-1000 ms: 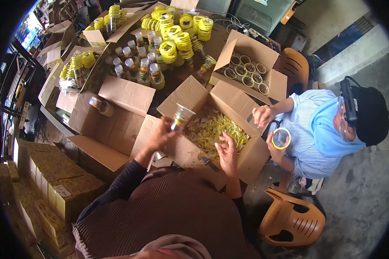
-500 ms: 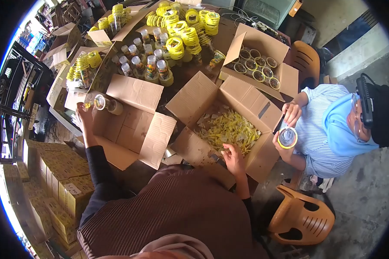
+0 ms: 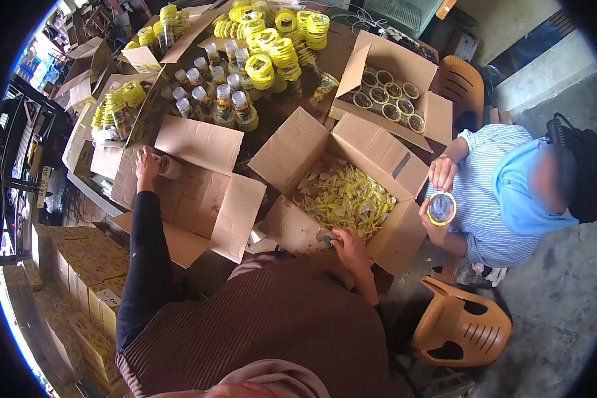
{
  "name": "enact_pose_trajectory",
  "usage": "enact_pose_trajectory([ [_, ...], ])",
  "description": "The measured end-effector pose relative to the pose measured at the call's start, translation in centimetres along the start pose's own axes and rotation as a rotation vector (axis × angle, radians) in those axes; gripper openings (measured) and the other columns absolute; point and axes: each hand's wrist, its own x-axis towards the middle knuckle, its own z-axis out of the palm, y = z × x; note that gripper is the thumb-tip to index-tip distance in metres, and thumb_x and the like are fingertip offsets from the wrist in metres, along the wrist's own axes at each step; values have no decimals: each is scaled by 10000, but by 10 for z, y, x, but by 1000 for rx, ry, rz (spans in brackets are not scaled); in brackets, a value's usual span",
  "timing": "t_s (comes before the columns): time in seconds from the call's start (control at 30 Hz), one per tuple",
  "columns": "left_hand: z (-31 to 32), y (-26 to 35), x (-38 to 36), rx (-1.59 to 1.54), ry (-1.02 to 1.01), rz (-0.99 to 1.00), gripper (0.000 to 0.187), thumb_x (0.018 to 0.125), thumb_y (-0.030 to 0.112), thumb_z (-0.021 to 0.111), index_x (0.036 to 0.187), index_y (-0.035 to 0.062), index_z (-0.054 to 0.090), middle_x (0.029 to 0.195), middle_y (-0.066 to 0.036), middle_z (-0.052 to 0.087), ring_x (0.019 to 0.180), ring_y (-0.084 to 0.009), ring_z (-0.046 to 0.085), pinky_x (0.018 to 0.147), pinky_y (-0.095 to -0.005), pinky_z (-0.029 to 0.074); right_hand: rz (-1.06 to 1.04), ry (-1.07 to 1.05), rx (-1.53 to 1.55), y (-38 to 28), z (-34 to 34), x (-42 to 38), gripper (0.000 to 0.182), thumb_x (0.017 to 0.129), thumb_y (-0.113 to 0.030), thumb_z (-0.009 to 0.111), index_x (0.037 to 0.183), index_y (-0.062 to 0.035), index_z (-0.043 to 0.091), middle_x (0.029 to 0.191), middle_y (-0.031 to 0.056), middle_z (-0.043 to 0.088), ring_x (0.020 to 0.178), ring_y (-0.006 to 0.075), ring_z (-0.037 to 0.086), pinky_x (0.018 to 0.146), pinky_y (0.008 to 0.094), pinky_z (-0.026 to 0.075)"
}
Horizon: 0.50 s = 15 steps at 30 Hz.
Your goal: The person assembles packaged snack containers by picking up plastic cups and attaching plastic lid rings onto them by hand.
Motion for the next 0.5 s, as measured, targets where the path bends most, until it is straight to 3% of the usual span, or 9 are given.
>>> enact_pose_trajectory([
  [0.1,-5,4,6,18,-47,28,563,775,165,721,1231,52,411,1240,-259,483,1117,-470,518,928,-525,453,23,12,10,6,3,1,275,893,-128,629,1149,-34,595,1068,150,580,918,284,653,790,373,513],
  [0.23,-9,7,6,15,-108,-35,534,792,171,708,1234,135,410,1268,-241,466,1098,-490,533,857,-533,509,-6,62,18,6,3,3,278,889,-133,634,1150,-46,600,1055,138,580,898,278,639,787,378,509],
  [0.37,-23,18,3,56,-177,-103,712,800,345,730,1375,188,340,1424,-228,372,1269,-460,432,932,-614,445,24,100,-9,0,2,5,270,891,-139,629,1147,-56,603,1050,123,581,867,276,626,773,387,505],
  [0.4,-27,17,7,49,-244,-116,818,807,547,674,1462,243,290,1499,-208,314,1377,-438,298,1016,-667,334,24,110,-1,0,2,6,270,891,-139,629,1147,-56,603,1050,123,581,867,276,626,773,387,505],
  [0.43,-28,18,9,51,-235,-104,818,807,547,674,1462,243,290,1499,-208,314,1377,-438,298,1016,-667,334,11,152,2,1,1,5,265,894,-138,625,1145,-57,604,1045,124,580,854,278,625,767,385,506],
  [0.5,-33,25,8,153,-252,-151,849,829,669,554,1506,261,243,1546,-148,275,1418,-397,240,1073,-673,236,3,215,11,2,-2,3,260,897,-138,620,1144,-58,605,1040,124,579,842,280,624,760,384,506],
])
